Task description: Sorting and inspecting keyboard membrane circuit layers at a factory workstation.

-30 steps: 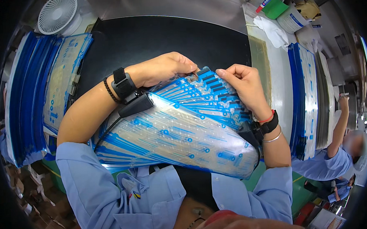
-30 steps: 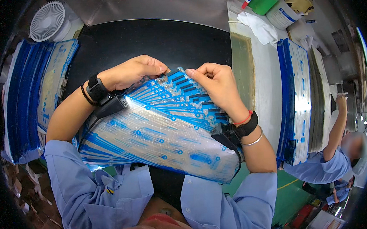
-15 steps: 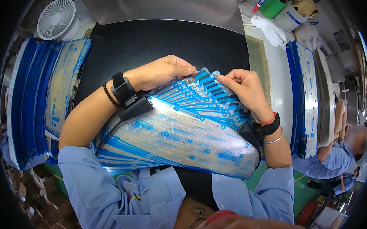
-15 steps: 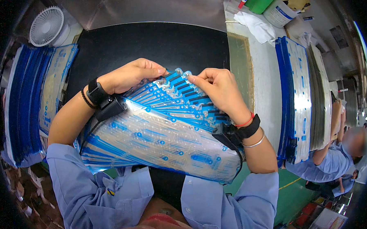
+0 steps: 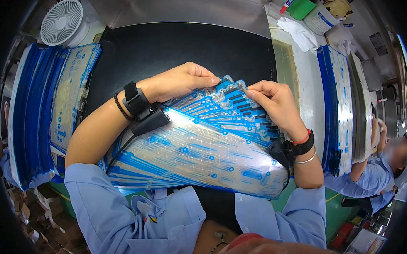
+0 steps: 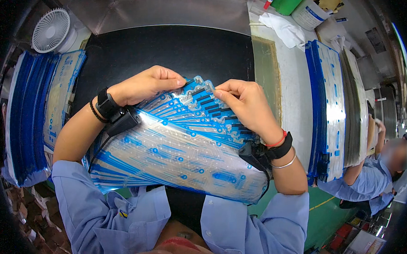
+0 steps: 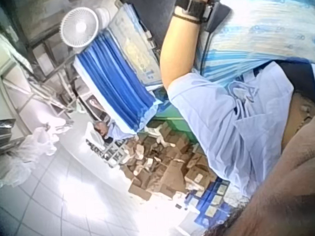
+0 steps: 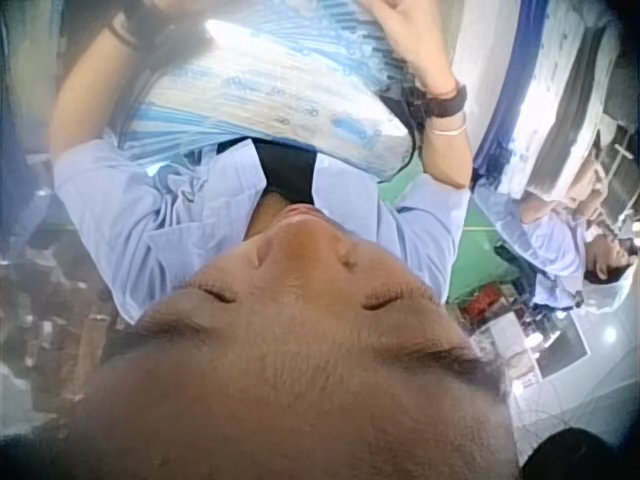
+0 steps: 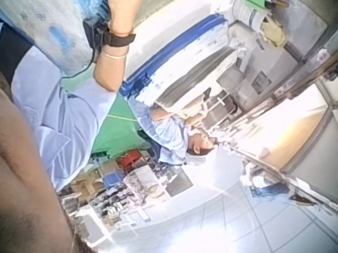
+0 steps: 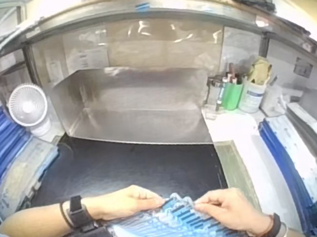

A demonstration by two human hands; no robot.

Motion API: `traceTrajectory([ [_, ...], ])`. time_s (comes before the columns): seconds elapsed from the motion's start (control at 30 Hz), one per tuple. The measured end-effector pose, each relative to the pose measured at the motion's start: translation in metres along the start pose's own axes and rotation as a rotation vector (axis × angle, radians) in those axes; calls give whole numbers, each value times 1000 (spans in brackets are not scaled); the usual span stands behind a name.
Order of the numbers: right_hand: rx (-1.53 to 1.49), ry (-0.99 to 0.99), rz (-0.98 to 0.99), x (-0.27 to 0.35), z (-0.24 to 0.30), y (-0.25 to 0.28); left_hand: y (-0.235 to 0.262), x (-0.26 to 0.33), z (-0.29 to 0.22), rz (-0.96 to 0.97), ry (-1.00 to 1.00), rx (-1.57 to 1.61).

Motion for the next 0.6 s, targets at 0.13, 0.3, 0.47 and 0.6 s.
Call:
traceTrajectory([
  [0.13, 253, -135, -5, 3, 16, 6, -3, -1, -6, -53, -47, -178],
  [0.3, 345, 13, -156, 13, 35, 1, -2, 0, -8, -173, 9, -258],
  [0.47, 370, 59, -200, 13, 37, 2, 0, 0, -9, -232, 60, -317],
  [0.6, 195, 16, -131, 13, 24, 2, 1, 0, -8, -210, 44, -279],
])
Point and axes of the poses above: each hand's wrist, its own x-axis away from the middle knuckle, its own y-axis out of the back of the hand, z = x × y, the point moved 8 cm from there along -x, towards the middle knuckle, and after that the axes turned 13 degrees about z, right-handed, at the moved point
